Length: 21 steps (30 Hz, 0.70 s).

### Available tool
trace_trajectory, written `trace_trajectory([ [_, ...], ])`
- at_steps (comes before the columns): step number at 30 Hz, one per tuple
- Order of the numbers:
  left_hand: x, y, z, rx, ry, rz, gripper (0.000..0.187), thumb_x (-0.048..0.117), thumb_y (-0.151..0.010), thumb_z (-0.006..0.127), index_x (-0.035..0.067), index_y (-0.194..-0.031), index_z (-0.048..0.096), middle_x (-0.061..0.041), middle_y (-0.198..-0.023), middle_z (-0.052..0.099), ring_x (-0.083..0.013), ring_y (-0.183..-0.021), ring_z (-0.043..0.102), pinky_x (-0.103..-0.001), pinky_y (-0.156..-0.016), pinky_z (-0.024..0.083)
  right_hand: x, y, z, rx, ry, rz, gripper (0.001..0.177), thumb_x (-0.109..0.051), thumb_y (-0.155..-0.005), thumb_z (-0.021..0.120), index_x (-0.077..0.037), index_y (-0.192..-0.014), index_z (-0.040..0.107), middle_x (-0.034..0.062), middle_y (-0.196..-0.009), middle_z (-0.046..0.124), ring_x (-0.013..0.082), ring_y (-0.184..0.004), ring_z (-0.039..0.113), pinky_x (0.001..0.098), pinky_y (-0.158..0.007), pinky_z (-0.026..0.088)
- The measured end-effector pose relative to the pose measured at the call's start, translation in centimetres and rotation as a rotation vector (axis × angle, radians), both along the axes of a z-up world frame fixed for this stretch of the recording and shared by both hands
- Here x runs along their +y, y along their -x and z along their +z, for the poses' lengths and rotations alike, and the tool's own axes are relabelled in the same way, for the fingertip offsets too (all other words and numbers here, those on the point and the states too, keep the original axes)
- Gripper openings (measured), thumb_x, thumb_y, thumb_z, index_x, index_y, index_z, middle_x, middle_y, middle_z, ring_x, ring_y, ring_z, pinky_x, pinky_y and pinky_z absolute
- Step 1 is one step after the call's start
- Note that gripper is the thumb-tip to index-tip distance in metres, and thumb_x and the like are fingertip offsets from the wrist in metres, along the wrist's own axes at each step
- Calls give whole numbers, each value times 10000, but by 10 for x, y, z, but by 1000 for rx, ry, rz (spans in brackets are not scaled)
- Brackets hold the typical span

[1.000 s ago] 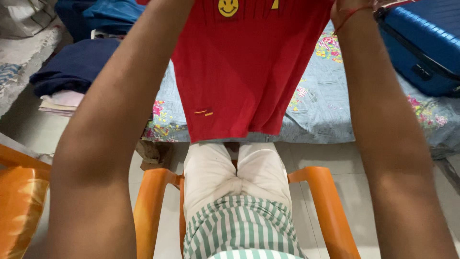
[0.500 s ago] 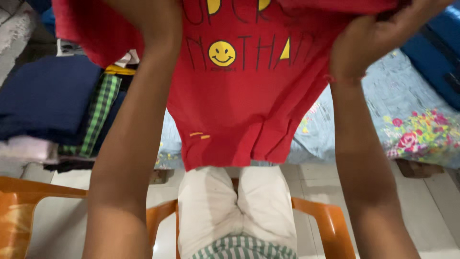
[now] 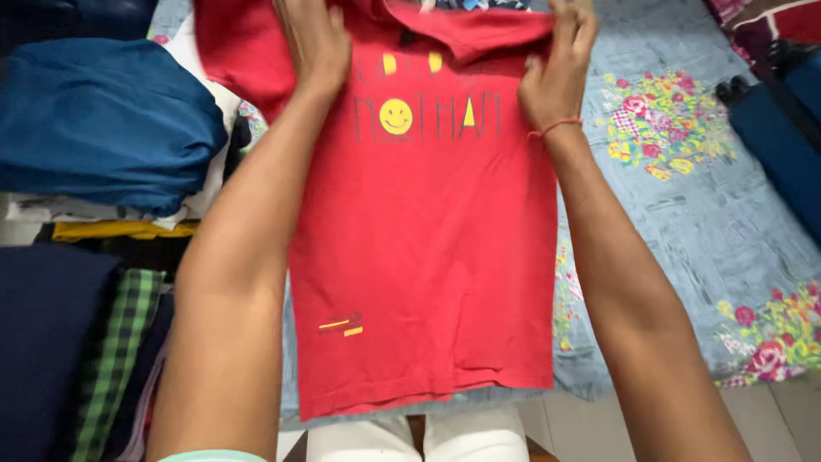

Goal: The person folds a red t-shirt, a navy blue t-shirt with a white floral pattern, and a patterned shirt on a bed. They smooth each item, fold the sleeves and sides, and then fold the bottom up to create a neat stack.

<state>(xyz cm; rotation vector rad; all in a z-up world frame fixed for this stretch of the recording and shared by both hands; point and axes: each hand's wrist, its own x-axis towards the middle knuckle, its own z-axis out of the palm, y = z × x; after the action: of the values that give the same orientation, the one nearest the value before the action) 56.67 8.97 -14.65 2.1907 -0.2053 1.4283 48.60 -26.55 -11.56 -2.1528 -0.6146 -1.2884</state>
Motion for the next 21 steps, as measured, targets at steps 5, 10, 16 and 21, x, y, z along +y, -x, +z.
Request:
trace_trajectory([
  [5,1,50,-91,230,-14,-122,375,-46,-874,653,40,-1239,649,-285,-1520,443,-448,-1405,437,-533,-1173,327,-21,19,-91,206,100,68,655,97,-853,634,24,-1486,486,276,-1376,520,455,-1315,514,462,-1157,429],
  [10,-4,168,-123,492,-22,-243,286,60,-897,666,40,-1181,647,-262,-1476,495,-450,-1310,490,-525,-1124,393,-28,123,-150,476,74,61,500,-2,-883,685,22,-1365,553,252,-1293,587,428,-1235,567,451,-1077,469],
  [16,-8,296,-113,634,-159,-206,480,229,-879,726,0,-1287,617,-320,-1492,432,-494,-1358,432,-540,-1115,365,-48,219,-154,549,101,14,400,-85,-891,718,1,-1268,618,225,-1278,619,391,-1226,585,446,-1070,472],
  [21,-17,382,-92,774,-59,-129,553,258,-912,707,0,-1380,565,-288,-1495,466,-437,-1306,486,-501,-1075,418,-52,272,-139,855,-7,-119,446,-172,-945,697,-33,-1358,606,163,-971,674,304,-867,659,410,-796,530],
])
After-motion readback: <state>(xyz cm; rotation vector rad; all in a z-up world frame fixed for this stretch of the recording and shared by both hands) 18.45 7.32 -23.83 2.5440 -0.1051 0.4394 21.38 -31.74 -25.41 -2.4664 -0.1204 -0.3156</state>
